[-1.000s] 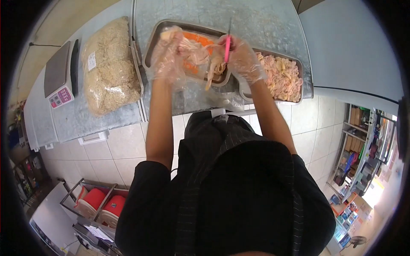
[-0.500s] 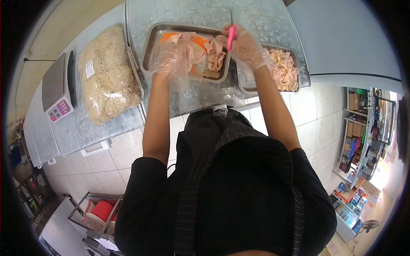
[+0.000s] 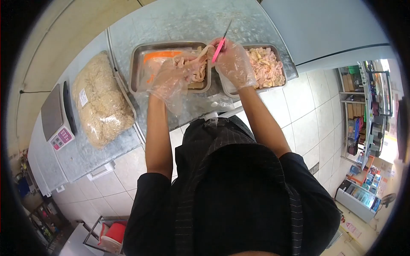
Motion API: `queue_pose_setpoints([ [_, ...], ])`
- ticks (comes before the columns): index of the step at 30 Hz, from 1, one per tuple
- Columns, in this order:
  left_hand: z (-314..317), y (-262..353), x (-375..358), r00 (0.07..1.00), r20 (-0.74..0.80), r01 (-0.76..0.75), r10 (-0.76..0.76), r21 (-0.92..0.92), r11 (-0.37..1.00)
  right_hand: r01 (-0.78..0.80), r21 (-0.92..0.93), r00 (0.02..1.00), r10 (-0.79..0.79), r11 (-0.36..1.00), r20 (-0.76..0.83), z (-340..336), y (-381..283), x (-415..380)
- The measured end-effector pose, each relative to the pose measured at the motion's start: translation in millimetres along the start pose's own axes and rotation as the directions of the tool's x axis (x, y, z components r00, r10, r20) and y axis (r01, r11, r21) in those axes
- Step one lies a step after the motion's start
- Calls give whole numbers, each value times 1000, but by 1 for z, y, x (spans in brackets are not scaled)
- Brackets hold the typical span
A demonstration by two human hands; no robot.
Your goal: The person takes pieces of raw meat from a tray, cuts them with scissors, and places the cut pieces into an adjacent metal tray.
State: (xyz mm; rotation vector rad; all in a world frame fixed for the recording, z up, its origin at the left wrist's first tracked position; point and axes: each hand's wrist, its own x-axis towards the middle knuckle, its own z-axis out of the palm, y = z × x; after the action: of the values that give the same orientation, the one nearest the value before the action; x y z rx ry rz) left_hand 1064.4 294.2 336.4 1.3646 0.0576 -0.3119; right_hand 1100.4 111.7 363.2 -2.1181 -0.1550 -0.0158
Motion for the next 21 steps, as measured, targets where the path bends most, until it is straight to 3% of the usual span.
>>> queue_pose_setpoints([
  [2,3,-1,6,997,70,39,-42,47,998,-27,-97,1000,25,995,-15,-4,8,-1],
  [4,9,-4,11,988,132,71,-84,98,993,43,97,990,-30,994,-137,-3,30,3],
  [5,13,-6,12,994,90,65,-67,30,997,45,95,990,-31,994,-139,-8,34,3],
  [7,20,-10,18,998,45,51,-50,-30,998,-14,275,966,85,961,-245,-21,37,3],
  [8,24,-13,22,1000,-9,3,-3,-46,999,-8,282,965,81,960,-249,-26,39,2],
  [10,35,-25,36,996,-70,-54,51,-48,997,-101,548,949,245,831,-197,-34,46,-3],
  [12,56,-36,53,934,-243,-335,263,-334,881,-106,537,951,243,837,-192,-39,47,-24],
  [13,71,-27,50,930,-227,-365,290,-462,808,-118,516,951,246,848,-187,-40,48,-36],
  [14,78,-26,53,926,-235,-372,295,-443,815,-153,601,944,295,784,-145,-35,56,-48],
  [15,83,-26,55,961,-266,-215,78,-539,814,-193,679,934,345,709,-95,-31,62,-62],
  [16,90,-29,54,950,-275,-62,-151,-636,769,-227,689,955,297,688,18,-42,64,-80],
  [17,110,-19,48,932,-331,-75,-146,-571,818,-262,698,961,242,666,130,-57,69,-98],
  [18,117,-20,47,926,-349,-78,-146,-553,829,-268,712,960,238,649,145,-63,87,-113],
  [20,133,-15,44,899,-431,-65,-75,-301,951,-403,720,876,466,564,125,-64,122,-132],
  [21,148,-12,35,925,-373,-115,-67,-444,888,-339,685,898,439,645,32,-67,134,-133],
])
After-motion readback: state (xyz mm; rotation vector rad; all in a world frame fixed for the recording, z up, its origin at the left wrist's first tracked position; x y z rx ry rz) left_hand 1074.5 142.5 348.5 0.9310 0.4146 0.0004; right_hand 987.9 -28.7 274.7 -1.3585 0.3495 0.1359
